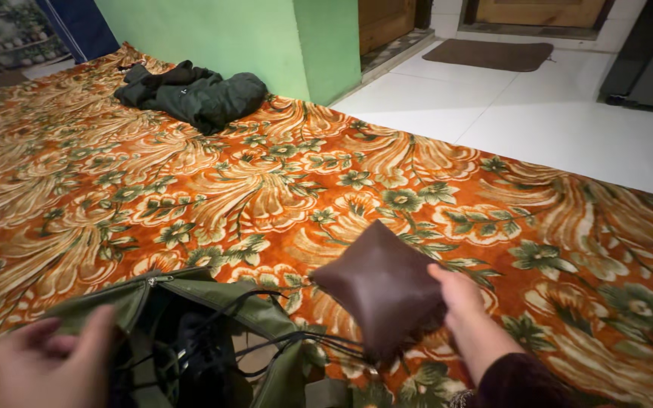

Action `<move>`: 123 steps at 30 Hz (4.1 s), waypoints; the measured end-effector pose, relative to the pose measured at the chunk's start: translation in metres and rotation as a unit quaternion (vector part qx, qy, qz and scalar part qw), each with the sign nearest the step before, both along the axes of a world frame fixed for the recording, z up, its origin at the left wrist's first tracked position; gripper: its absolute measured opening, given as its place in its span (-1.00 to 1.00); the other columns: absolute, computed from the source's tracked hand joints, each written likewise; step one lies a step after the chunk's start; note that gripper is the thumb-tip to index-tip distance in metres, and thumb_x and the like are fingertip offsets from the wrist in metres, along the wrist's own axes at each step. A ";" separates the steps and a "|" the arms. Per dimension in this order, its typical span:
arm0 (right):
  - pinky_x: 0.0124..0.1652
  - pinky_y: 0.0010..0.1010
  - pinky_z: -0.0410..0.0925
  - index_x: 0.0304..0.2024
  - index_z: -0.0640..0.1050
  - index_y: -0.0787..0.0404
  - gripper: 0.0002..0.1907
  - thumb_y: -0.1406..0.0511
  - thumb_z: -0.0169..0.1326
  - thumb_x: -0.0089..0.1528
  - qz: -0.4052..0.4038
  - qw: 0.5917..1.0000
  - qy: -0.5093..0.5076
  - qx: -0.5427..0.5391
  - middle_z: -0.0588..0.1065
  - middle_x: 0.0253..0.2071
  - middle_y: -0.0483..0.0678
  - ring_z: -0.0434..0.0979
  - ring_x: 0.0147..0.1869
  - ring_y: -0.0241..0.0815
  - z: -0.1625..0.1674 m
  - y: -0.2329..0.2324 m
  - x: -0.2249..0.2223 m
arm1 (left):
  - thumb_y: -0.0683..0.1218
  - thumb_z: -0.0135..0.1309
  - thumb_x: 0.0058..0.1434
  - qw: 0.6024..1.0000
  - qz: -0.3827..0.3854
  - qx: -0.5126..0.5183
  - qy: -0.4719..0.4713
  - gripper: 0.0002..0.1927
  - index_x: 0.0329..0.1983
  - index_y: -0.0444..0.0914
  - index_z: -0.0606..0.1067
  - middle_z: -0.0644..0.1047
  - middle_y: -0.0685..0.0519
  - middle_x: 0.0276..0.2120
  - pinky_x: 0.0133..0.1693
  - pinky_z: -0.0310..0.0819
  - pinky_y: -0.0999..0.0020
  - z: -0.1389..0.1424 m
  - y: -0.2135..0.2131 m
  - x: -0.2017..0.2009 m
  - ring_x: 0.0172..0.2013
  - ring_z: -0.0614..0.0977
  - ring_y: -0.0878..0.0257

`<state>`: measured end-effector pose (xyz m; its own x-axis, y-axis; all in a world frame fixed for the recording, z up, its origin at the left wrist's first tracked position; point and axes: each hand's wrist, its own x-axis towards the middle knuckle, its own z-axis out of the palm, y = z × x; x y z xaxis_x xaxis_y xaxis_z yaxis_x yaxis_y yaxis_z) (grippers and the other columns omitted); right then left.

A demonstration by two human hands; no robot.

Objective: The person opens a green backpack on a bed, pulls out a brown zippered pouch, and removes cosmetics and makeup items from the pouch one at a time, placing them on the bedspread. They continue emptying the pouch of bottles, tubes, and brushes throughout the clip.

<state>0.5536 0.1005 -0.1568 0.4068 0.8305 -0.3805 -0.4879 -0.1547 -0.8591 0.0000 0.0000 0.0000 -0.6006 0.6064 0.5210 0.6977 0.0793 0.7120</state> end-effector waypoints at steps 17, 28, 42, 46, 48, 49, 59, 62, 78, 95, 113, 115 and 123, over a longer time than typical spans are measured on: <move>-0.21 -0.54 0.40 -0.12 0.59 0.30 -0.83 0.31 0.15 0.31 0.063 0.896 -0.330 0.291 0.57 -0.28 -0.15 0.51 -0.25 -0.39 0.156 -0.046 -0.063 | 0.07 0.17 0.23 0.957 0.087 -0.271 0.047 -0.61 0.06 -0.18 0.63 0.63 -0.27 -0.15 -0.06 0.51 -0.08 0.018 -0.017 0.022 -0.11 0.65 -0.23; -0.19 -0.29 0.53 -0.13 0.57 0.23 -0.87 0.32 0.04 0.36 0.148 0.945 0.071 0.283 0.62 -0.20 -0.02 0.63 -0.21 -0.19 0.208 -0.070 -0.169 | -0.08 0.23 0.30 0.990 -0.052 0.078 -0.108 -0.74 -0.07 -0.37 0.61 0.66 -0.02 -0.34 -0.26 0.47 0.41 0.042 -0.014 0.078 -0.39 0.59 0.33; -0.28 -0.21 0.49 -0.18 0.52 0.24 -0.78 0.20 0.12 0.34 0.270 0.957 0.094 0.051 0.57 -0.31 0.00 0.59 -0.30 -0.11 0.107 -0.065 -0.217 | -0.14 0.24 0.21 0.957 -0.282 0.070 -0.024 -0.80 -0.14 -0.34 0.64 0.68 -0.01 -0.34 -0.23 0.53 0.39 0.061 -0.004 0.152 -0.34 0.69 0.28; -0.26 -0.19 0.50 -0.14 0.60 0.18 -0.77 0.22 0.02 0.26 0.159 0.965 0.208 0.028 0.61 -0.29 0.01 0.62 -0.29 -0.07 0.090 -0.082 -0.211 | -0.12 0.26 0.20 0.923 -0.366 0.118 0.024 -0.80 -0.14 -0.29 0.63 0.66 -0.06 -0.35 -0.25 0.54 0.33 0.066 -0.009 0.185 -0.34 0.69 0.17; -0.23 -0.18 0.53 -0.15 0.59 0.18 -0.72 0.20 -0.05 0.25 0.131 0.961 0.240 0.036 0.63 -0.27 -0.01 0.65 -0.27 -0.08 0.097 -0.086 -0.197 | -0.11 0.28 0.20 0.904 -0.399 0.121 0.089 -0.81 -0.17 -0.29 0.63 0.63 -0.09 -0.36 -0.26 0.51 0.28 0.074 -0.014 0.193 -0.32 0.65 0.09; -0.24 -0.17 0.53 -0.15 0.59 0.19 -0.75 0.21 -0.03 0.28 0.125 0.969 0.204 0.067 0.62 -0.27 -0.01 0.64 -0.27 -0.08 0.104 -0.085 -0.188 | -0.12 0.27 0.20 0.903 -0.404 0.114 0.095 -0.81 -0.16 -0.29 0.63 0.62 -0.08 -0.37 -0.28 0.49 0.28 0.079 -0.016 0.194 -0.34 0.65 0.09; -0.28 -0.28 0.49 -0.15 0.63 0.34 -0.77 0.28 0.07 0.34 0.294 0.942 -0.051 0.156 0.62 -0.27 0.08 0.61 -0.30 -0.13 0.208 -0.112 -0.087 | -0.24 0.15 0.35 0.775 -0.563 0.133 -0.252 -0.85 -0.06 -0.39 0.60 0.65 0.06 -0.26 -0.14 0.54 0.49 0.106 -0.043 0.219 -0.25 0.63 0.43; -0.18 -0.34 0.50 -0.10 0.66 0.32 -0.78 0.39 0.15 0.21 0.366 0.892 -0.214 0.160 0.64 -0.21 0.03 0.62 -0.19 -0.23 0.191 -0.106 -0.100 | -0.24 0.15 0.32 0.751 -0.569 0.111 -0.317 -0.82 -0.04 -0.38 0.60 0.66 0.03 -0.23 -0.11 0.57 0.45 0.095 -0.030 0.236 -0.22 0.65 0.39; 0.28 -0.24 0.24 0.19 0.46 0.10 -0.52 0.18 0.10 0.22 0.228 0.784 -0.564 0.123 0.42 0.27 -0.02 0.35 0.36 -0.09 0.091 0.085 -0.183 | -0.24 0.00 0.10 0.946 -0.114 -0.136 0.273 -0.37 0.32 -0.30 0.30 0.39 -0.19 0.23 -0.14 0.45 -0.07 0.043 -0.023 0.206 -0.04 0.54 -0.14; 0.35 -0.16 0.13 0.28 0.45 0.18 -0.47 0.05 -0.08 0.36 0.168 0.730 -0.632 0.196 0.38 0.36 0.16 0.27 0.47 0.13 0.092 0.053 -0.158 | -0.11 -0.07 0.22 0.897 -0.087 -0.422 0.100 -0.17 0.51 -0.43 -0.07 0.52 -0.37 0.05 0.00 0.56 0.07 0.011 -0.002 0.191 -0.02 0.65 -0.13; 0.34 -0.01 0.15 0.45 0.16 -0.20 0.12 0.06 0.46 -0.08 0.356 0.586 -0.697 0.211 0.04 0.54 0.01 0.00 0.53 0.41 0.168 -0.056 -0.183 | -0.15 -0.07 0.25 0.885 -0.132 -0.436 0.101 -0.57 0.21 -0.22 0.40 0.58 -0.26 0.00 0.10 0.45 -0.04 0.039 -0.009 0.153 0.07 0.60 -0.16; 0.34 -0.06 0.15 0.42 0.21 -0.19 0.07 0.06 0.45 -0.08 0.345 0.588 -0.706 0.192 0.09 0.52 -0.02 0.03 0.52 0.40 0.162 -0.037 -0.190 | -0.16 -0.05 0.23 0.886 -0.132 -0.431 0.106 -0.61 0.14 -0.18 0.45 0.58 -0.23 0.00 0.10 0.45 -0.03 0.047 -0.011 0.143 0.08 0.59 -0.14; 0.35 -0.04 0.13 0.45 0.20 -0.26 0.11 0.06 0.46 -0.09 0.347 0.580 -0.723 0.139 0.06 0.53 -0.09 0.03 0.53 0.30 0.165 -0.013 -0.207 | 0.07 0.15 0.16 0.890 -0.207 -0.402 0.056 -0.51 0.17 -0.11 0.48 0.57 -0.15 0.04 0.09 0.47 0.08 0.033 0.013 0.122 0.09 0.60 -0.04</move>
<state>0.3470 0.0877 0.0084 -0.3362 0.9327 0.1302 0.8721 0.3605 -0.3308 0.1223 0.0128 0.0329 -0.2101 0.9677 -0.1393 0.8492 0.2512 0.4644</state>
